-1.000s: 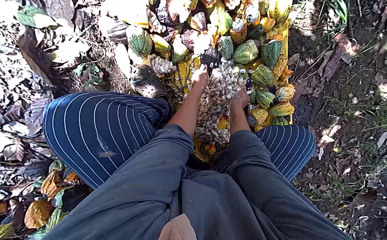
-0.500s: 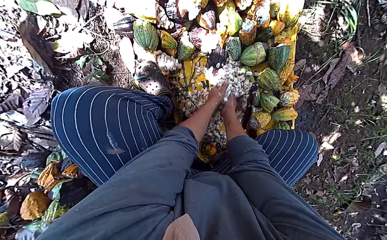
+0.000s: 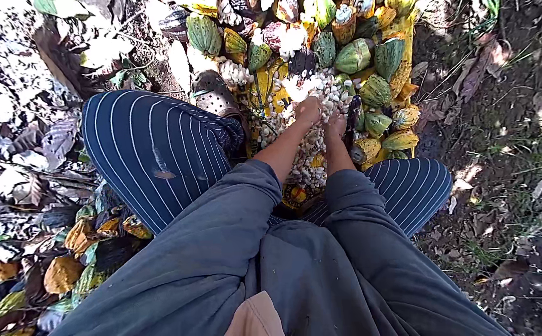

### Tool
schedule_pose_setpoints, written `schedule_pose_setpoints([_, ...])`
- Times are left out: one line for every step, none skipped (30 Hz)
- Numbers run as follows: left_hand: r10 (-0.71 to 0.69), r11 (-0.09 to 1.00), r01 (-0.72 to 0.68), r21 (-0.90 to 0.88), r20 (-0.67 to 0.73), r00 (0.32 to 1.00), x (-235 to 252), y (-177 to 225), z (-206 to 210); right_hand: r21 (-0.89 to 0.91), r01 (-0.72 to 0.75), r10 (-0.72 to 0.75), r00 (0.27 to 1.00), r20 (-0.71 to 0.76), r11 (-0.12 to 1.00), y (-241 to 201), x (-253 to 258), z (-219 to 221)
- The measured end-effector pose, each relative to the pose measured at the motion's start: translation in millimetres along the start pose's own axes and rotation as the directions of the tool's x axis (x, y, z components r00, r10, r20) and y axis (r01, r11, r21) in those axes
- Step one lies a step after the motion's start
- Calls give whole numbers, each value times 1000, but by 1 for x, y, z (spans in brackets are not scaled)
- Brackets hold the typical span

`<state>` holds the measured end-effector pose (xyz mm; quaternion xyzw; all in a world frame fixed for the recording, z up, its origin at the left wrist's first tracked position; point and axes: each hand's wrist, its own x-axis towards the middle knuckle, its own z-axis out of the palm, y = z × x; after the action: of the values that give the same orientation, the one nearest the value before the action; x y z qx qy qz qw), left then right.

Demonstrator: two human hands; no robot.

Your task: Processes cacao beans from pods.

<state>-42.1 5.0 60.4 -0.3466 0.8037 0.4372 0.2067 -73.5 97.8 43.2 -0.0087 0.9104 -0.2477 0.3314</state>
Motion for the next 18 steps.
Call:
schedule_pose_setpoints([9, 999, -10, 38, 17, 1000, 1, -3, -5, -121, -24, 38, 992, 119, 992, 2, -1, -6])
schedule_pose_setpoints([-4, 997, 2, 82, 31, 999, 1, -7, -12, -223, -49, 98, 971, 218, 974, 8, -1, -7])
schedule_pose_setpoints([-43, 991, 38, 127, 40, 998, 1, -12, -18, -315, -53, 155, 939, 306, 948, 16, -2, -5])
schedule_pose_setpoints([-99, 983, 90, 159, 47, 994, -1, -18, -23, -378, -62, 215, 901, 377, 924, 27, -7, 0])
schedule_pose_setpoints([-161, 973, 149, 175, 56, 985, -3, -27, -26, -400, -82, 262, 868, 421, 913, 39, -19, 5])
schedule_pose_setpoints([-217, 962, 202, 182, 64, 974, -3, -37, -26, -364, -109, 274, 854, 442, 925, 51, -37, 9])
schedule_pose_setpoints([-268, 950, 250, 188, 77, 960, -1, -49, -25, -296, -129, 257, 857, 446, 947, 61, -54, 13])
schedule_pose_setpoints([-302, 940, 279, 196, 99, 948, 3, -60, -20, -249, -153, 256, 851, 458, 956, 66, -65, 18])
schedule_pose_setpoints([-316, 935, 283, 213, 137, 939, 5, -71, -12, -221, -159, 249, 847, 471, 962, 69, -69, 25])
schedule_pose_setpoints([-312, 936, 271, 223, 174, 934, 6, -79, -2, -148, -180, 229, 855, 466, 973, 72, -73, 29])
schedule_pose_setpoints([-300, 942, 258, 213, 198, 933, 6, -85, 10, -24, -247, 230, 859, 458, 969, 72, -75, 32])
schedule_pose_setpoints([-298, 948, 264, 177, 207, 932, 3, -89, 21, 118, -346, 259, 853, 452, 931, 73, -69, 41])
schedule_pose_setpoints([-311, 949, 294, 113, 197, 930, 1, -91, 29, 275, -446, 295, 842, 452, 852, 70, -59, 50])
schedule_pose_setpoints([-328, 945, 324, 56, 184, 926, 3, -92, 35, 405, -504, 315, 836, 449, 763, 68, -45, 59])
schedule_pose_setpoints([-332, 943, 333, 27, 187, 925, 3, -90, 39, 489, -530, 333, 837, 435, 693, 66, -34, 67])
schedule_pose_setpoints([-324, 945, 328, 16, 209, 923, 1, -87, 42, 551, -537, 338, 839, 426, 639, 63, -28, 72])
schedule_pose_setpoints([-307, 949, 315, 3, 225, 925, -2, -79, 39, 602, -529, 321, 847, 425, 598, 59, -22, 72])
schedule_pose_setpoints([-282, 956, 292, -11, 225, 933, -4, -70, 35, 646, -520, 295, 852, 432, 558, 53, -16, 71])
